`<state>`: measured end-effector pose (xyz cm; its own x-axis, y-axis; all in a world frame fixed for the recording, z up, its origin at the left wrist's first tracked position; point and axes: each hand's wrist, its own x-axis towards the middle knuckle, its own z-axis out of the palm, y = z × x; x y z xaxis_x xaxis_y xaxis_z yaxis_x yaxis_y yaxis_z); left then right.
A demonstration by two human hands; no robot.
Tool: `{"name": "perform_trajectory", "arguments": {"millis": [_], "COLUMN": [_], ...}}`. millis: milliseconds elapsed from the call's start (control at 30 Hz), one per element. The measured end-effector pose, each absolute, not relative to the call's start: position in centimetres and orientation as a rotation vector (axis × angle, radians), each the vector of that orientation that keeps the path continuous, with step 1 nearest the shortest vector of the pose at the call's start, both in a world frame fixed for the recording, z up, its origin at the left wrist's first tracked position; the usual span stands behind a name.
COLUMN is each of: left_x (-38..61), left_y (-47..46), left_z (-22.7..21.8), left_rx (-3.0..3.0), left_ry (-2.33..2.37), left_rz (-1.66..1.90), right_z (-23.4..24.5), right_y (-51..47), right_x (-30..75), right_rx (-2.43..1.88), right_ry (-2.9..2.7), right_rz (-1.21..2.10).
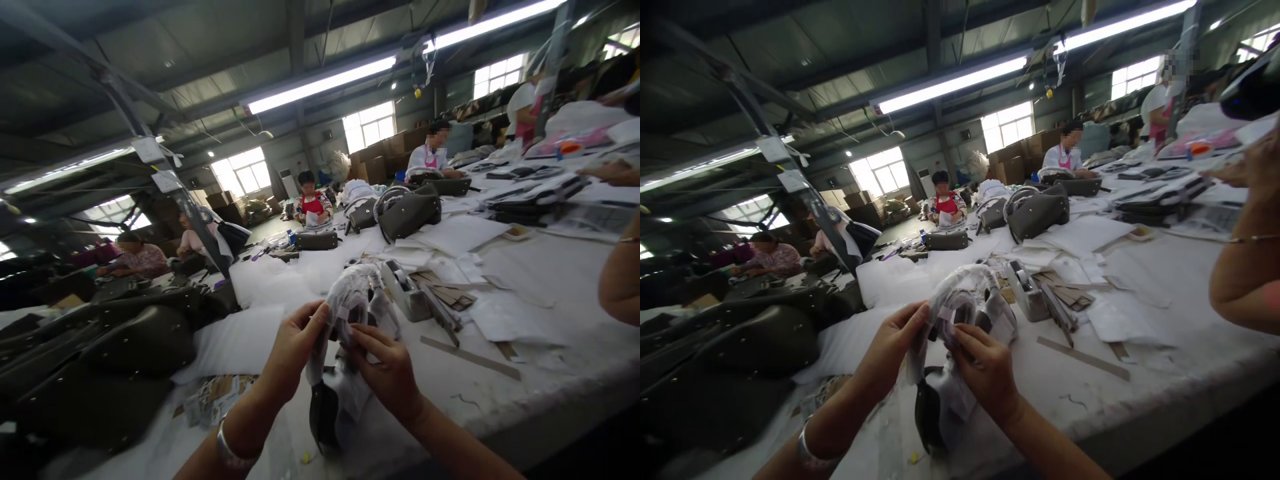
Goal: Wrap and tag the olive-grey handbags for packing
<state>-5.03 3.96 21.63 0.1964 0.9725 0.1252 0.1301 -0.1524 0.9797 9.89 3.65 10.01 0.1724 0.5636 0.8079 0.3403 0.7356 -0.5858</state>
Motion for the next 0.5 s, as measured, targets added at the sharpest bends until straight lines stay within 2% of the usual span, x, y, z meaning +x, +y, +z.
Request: {"name": "perform_trajectory", "arguments": {"millis": [233, 500], "left_x": [-5.1, -5.0], "left_y": [5.1, 5.2], "left_z": [23.0, 22.8], "left_rx": [1.732, 1.439], "left_ry": [1.197, 1.057], "left_rz": [0.938, 0.8], "right_z": [11.1, 10.7], "right_y": [4.3, 3.6], "right_x": [9.5, 11.6], "right_rx": [-0.736, -0.686], "right_ry": [-1.485, -1.631], "right_rz": [0.238, 0.26]}}
